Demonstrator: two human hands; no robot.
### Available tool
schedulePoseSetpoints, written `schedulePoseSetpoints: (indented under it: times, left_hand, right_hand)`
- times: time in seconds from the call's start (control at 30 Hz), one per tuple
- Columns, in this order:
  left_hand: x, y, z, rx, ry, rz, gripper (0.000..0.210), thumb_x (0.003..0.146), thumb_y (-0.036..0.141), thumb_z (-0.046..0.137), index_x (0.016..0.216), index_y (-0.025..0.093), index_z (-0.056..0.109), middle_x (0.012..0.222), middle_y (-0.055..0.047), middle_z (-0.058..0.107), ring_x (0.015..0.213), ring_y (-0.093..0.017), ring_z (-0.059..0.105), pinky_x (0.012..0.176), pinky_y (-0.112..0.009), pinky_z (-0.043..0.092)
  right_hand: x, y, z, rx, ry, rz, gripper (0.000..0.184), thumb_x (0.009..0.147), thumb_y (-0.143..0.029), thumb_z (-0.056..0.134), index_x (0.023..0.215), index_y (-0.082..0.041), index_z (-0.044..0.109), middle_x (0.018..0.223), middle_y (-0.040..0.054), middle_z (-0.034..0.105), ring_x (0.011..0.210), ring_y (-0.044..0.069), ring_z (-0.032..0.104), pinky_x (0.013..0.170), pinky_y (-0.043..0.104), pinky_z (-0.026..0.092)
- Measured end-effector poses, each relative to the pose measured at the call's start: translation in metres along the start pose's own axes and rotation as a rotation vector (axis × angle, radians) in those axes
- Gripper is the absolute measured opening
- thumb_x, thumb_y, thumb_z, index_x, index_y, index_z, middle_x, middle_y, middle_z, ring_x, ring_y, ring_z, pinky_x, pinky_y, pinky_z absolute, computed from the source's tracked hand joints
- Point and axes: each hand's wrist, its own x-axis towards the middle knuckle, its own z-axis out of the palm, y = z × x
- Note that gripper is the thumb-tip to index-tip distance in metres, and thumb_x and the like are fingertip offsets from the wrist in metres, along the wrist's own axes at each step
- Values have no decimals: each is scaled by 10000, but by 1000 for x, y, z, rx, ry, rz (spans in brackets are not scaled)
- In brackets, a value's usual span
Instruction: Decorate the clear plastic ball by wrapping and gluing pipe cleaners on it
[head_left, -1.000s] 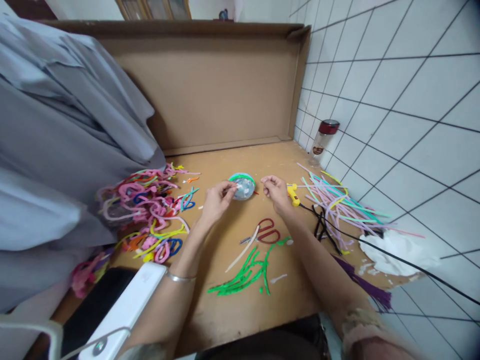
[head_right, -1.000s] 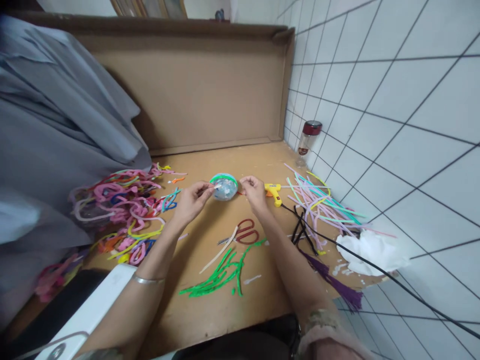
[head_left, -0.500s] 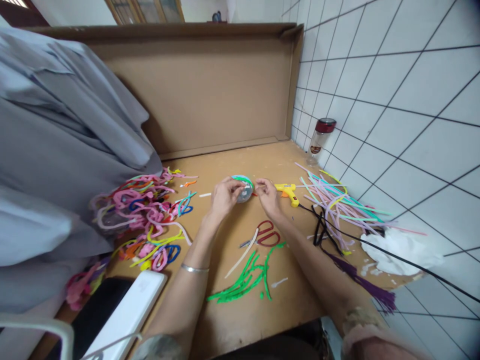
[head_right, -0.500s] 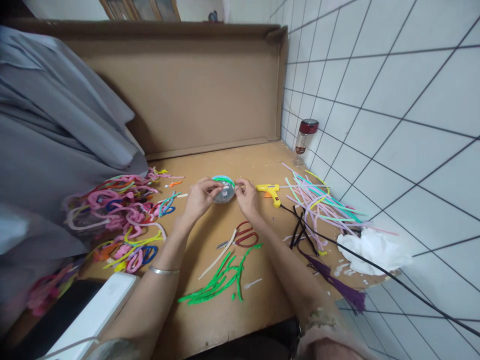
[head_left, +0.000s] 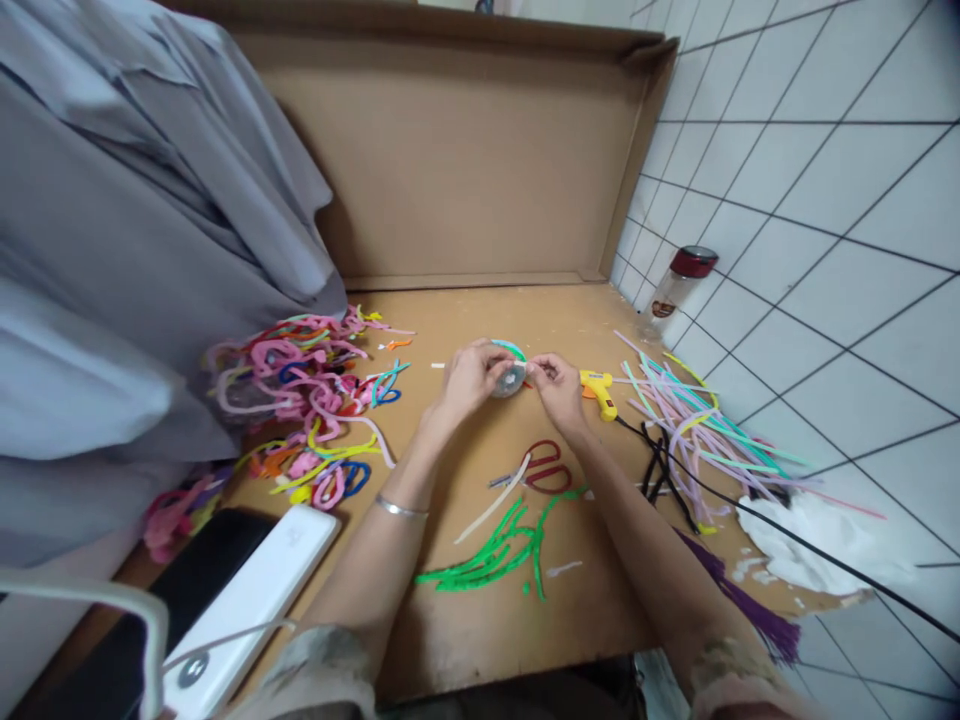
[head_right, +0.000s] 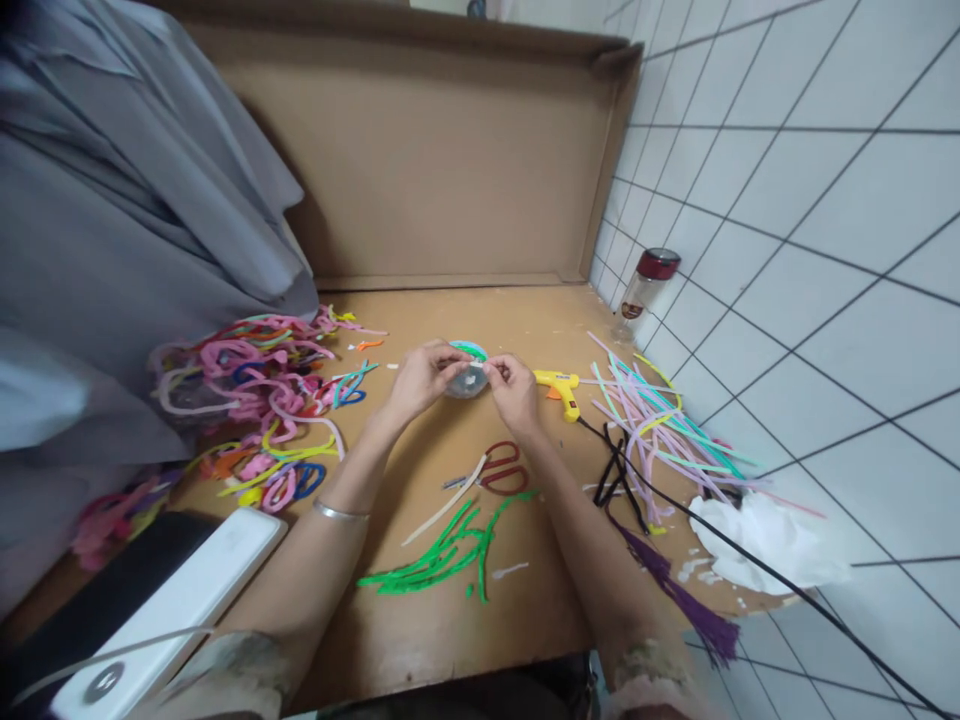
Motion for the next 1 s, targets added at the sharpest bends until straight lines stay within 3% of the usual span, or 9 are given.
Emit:
schedulePoseSetpoints:
  times: [0.17, 0.3, 0.57, 0.77, 1.0]
  left_hand:
    - [0, -22, -15, 9, 73, -109, 236, 832, 310, 597, 902, 190, 788, 909, -95, 761, 761, -212, 645, 719, -310, 471]
    - [-1, -36, -26, 27, 146, -113, 231, 814, 361, 629, 850, 193, 783, 843, -94, 760, 701, -208, 616, 671, -301, 438]
    - [-7, -52, -29, -146, 281, -222, 234, 759, 376, 620, 728, 168, 725, 599, -5, 651, 556, -141, 507, 574, -265, 354]
    - [-10, -58, -11, -329, 431, -330, 237, 677, 404, 662, 685, 170, 698, 708, -49, 695, 655, -164, 565, 672, -289, 433]
    - [-14, -63, 25, -842, 512, -499, 314, 550, 442, 760, 670, 176, 644, 861, -84, 726, 788, -184, 631, 729, -298, 479]
  right_hand:
    - [4, 3, -1, 35, 64, 72, 238, 711, -437, 628, 695, -200, 618, 634, 3, 602, 629, 158, 538, 617, 288, 434]
    - [7, 1, 1, 70, 117, 77, 254, 687, -455, 646, 679, -205, 604, 615, -6, 592, 615, 148, 522, 612, 283, 432]
    - [13, -1, 2, 184, 207, 151, 243, 639, -430, 663, 651, -202, 580, 554, -45, 538, 538, 109, 460, 573, 258, 395]
    - [12, 5, 3, 221, 241, 179, 261, 615, -434, 677, 664, -199, 575, 592, -37, 556, 575, 119, 482, 601, 266, 407]
    - [10, 14, 7, 186, 187, 179, 296, 605, -477, 681, 651, -205, 572, 625, -15, 597, 624, 138, 515, 619, 274, 433]
